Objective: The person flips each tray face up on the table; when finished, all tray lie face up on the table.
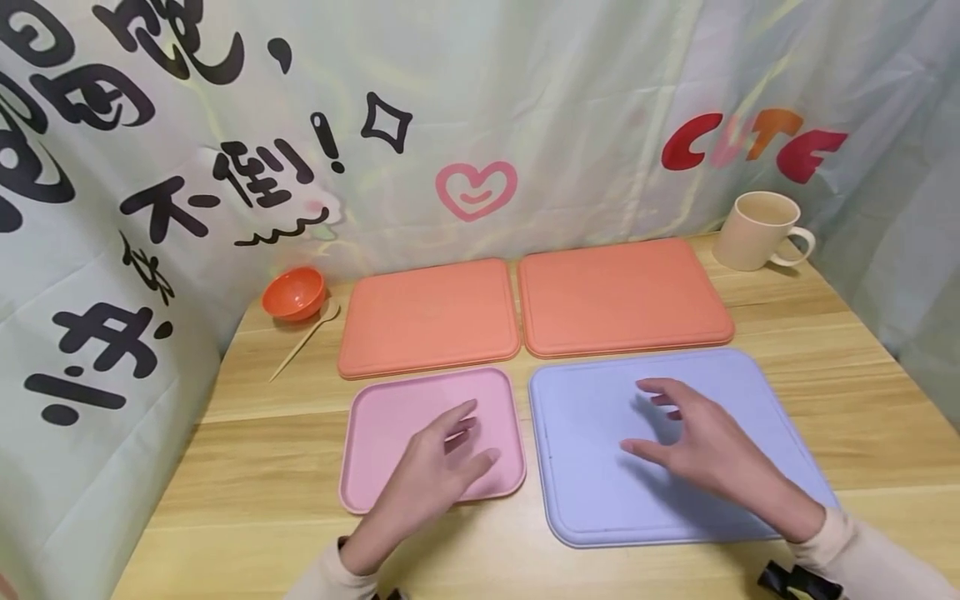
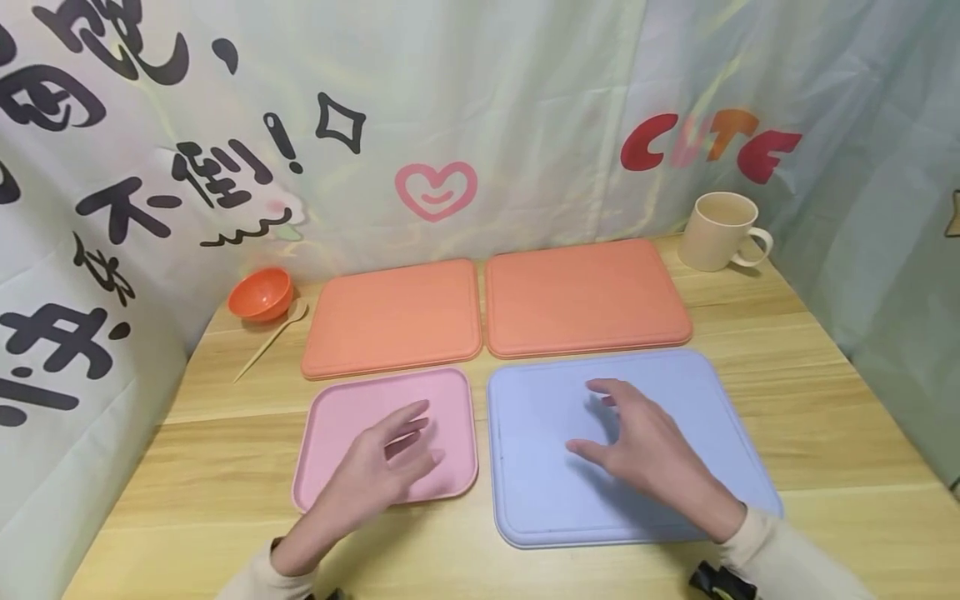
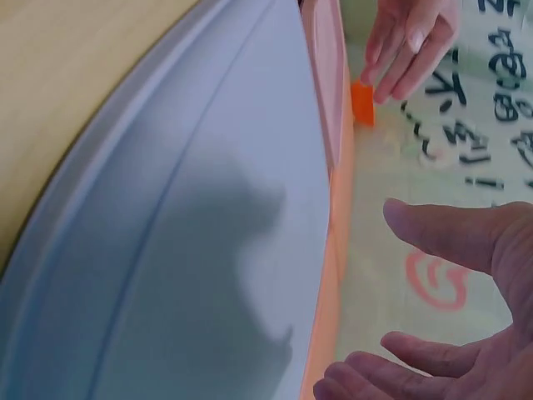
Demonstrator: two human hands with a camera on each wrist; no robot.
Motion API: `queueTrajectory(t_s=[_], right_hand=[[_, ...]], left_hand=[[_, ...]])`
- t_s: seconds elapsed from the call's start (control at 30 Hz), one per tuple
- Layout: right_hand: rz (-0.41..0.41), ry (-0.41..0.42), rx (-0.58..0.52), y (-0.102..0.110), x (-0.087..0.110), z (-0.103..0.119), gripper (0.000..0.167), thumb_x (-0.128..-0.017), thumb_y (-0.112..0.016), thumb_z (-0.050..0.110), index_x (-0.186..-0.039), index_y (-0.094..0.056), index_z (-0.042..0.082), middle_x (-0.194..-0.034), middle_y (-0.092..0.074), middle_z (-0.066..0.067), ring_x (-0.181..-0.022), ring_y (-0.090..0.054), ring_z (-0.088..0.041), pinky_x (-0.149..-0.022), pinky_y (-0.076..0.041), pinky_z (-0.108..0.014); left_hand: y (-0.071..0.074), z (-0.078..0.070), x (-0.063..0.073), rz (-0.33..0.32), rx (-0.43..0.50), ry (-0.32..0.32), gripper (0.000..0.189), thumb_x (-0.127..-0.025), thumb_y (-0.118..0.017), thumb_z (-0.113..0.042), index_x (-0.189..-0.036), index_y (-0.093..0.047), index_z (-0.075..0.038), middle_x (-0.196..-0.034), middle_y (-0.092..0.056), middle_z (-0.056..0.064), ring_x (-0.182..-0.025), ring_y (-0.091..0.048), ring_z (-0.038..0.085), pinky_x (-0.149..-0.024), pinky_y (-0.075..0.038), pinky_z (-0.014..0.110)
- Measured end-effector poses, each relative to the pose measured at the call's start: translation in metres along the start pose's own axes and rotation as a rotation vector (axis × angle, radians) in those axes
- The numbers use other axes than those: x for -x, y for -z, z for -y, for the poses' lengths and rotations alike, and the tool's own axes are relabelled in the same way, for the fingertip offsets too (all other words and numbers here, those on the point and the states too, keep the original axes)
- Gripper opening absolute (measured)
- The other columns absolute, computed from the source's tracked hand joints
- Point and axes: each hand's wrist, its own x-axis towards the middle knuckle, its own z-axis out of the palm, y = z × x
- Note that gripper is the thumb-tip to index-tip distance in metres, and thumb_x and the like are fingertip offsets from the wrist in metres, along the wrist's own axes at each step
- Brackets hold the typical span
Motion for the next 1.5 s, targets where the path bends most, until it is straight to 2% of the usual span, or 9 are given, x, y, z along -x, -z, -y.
queueTrajectory(t_s=[0.3, 0.4, 0.53, 0.63, 0.77, 1.0, 1.2, 1.37, 1.5], right_hand=[[0.006, -0.144, 0.092, 0.033, 0.006, -0.041, 0.085, -0.078, -0.089, 0.033, -0.138, -0.048, -0.012, -0.135, -0.049, -0.038, -0.115, -0.05, -0.056, -0.087, -0.045, -0.066], [0.029, -0.2, 0.117, 0.043, 0.008, -0.054, 0.091, -0.079, -0.087, 0.035, -0.14, -0.042, -0.015, -0.137, -0.042, -0.043, -0.122, -0.043, -0.059, -0.09, -0.04, -0.07], [0.082, -0.273, 0.146, 0.052, 0.008, -0.073, 0.1, -0.082, -0.084, 0.039, -0.142, -0.032, -0.021, -0.138, -0.034, -0.049, -0.125, -0.036, -0.064, -0.094, -0.036, -0.072], [0.137, -0.331, 0.13, 0.056, 0.006, -0.084, 0.108, -0.084, -0.082, 0.043, -0.143, -0.023, -0.026, -0.14, -0.027, -0.052, -0.128, -0.029, -0.067, -0.099, -0.031, -0.074], [0.175, -0.405, 0.014, 0.06, 0.003, -0.096, 0.115, -0.087, -0.078, 0.047, -0.147, -0.011, -0.026, -0.146, -0.017, -0.051, -0.134, -0.019, -0.067, -0.104, -0.026, -0.075], [0.161, -0.499, -0.14, 0.064, 0.0, -0.102, 0.111, -0.092, -0.073, 0.046, -0.148, -0.008, -0.025, -0.147, -0.018, -0.05, -0.133, -0.026, -0.063, -0.101, -0.034, -0.071], [0.103, -0.547, -0.251, 0.067, 0.0, -0.099, 0.105, -0.095, -0.07, 0.041, -0.15, -0.007, -0.022, -0.15, -0.017, -0.047, -0.136, -0.024, -0.06, -0.106, -0.029, -0.071], [0.067, -0.601, -0.352, 0.069, 0.0, -0.096, 0.103, -0.096, -0.069, 0.039, -0.153, -0.005, -0.018, -0.155, -0.012, -0.044, -0.14, -0.019, -0.058, -0.112, -0.022, -0.068], [0.02, -0.619, -0.382, 0.071, 0.0, -0.094, 0.1, -0.096, -0.069, 0.039, -0.155, -0.008, -0.014, -0.157, -0.014, -0.039, -0.138, -0.023, -0.05, -0.115, -0.033, -0.039]], left_hand=[[-0.039, -0.015, -0.024, 0.173, 0.067, 0.028, 0.072, -0.09, -0.077, -0.027, -0.148, -0.046, 0.003, -0.141, -0.055, 0.024, -0.13, -0.054, 0.034, -0.109, -0.044, 0.041], [-0.049, -0.017, -0.032, 0.21, 0.1, 0.039, 0.068, -0.09, -0.077, -0.026, -0.147, -0.048, -0.002, -0.135, -0.057, 0.021, -0.122, -0.057, 0.031, -0.107, -0.045, 0.041], [-0.061, -0.023, -0.04, 0.226, 0.178, 0.129, 0.078, -0.089, -0.078, -0.025, -0.153, -0.04, -0.003, -0.149, -0.046, 0.019, -0.136, -0.045, 0.03, -0.115, -0.035, 0.046], [-0.069, -0.027, -0.045, 0.214, 0.235, 0.237, 0.094, -0.086, -0.08, -0.028, -0.158, -0.026, 0.0, -0.163, -0.026, 0.018, -0.15, -0.023, 0.03, -0.121, -0.02, 0.05], [-0.076, -0.031, -0.05, 0.191, 0.317, 0.33, 0.102, -0.083, -0.083, -0.027, -0.16, -0.02, -0.001, -0.164, -0.022, 0.02, -0.148, -0.026, 0.031, -0.12, -0.023, 0.05], [-0.078, -0.037, -0.06, 0.086, 0.625, 0.396, 0.096, -0.084, -0.079, -0.008, -0.156, -0.019, 0.007, -0.16, -0.026, 0.026, -0.149, -0.026, 0.036, -0.121, -0.021, 0.05], [-0.074, -0.04, -0.063, -0.017, 0.664, 0.455, 0.088, -0.081, -0.082, -0.01, -0.153, -0.033, 0.003, -0.156, -0.036, 0.022, -0.146, -0.032, 0.036, -0.121, -0.023, 0.05], [-0.071, -0.038, -0.065, -0.054, 0.783, 0.448, 0.079, -0.082, -0.08, -0.004, -0.149, -0.038, 0.002, -0.146, -0.045, 0.024, -0.133, -0.048, 0.033, -0.114, -0.037, 0.046], [-0.068, -0.039, -0.067, -0.075, 0.892, 0.471, 0.075, -0.082, -0.077, 0.001, -0.147, -0.039, 0.0, -0.142, -0.044, 0.021, -0.126, -0.05, 0.031, -0.111, -0.04, 0.044]])
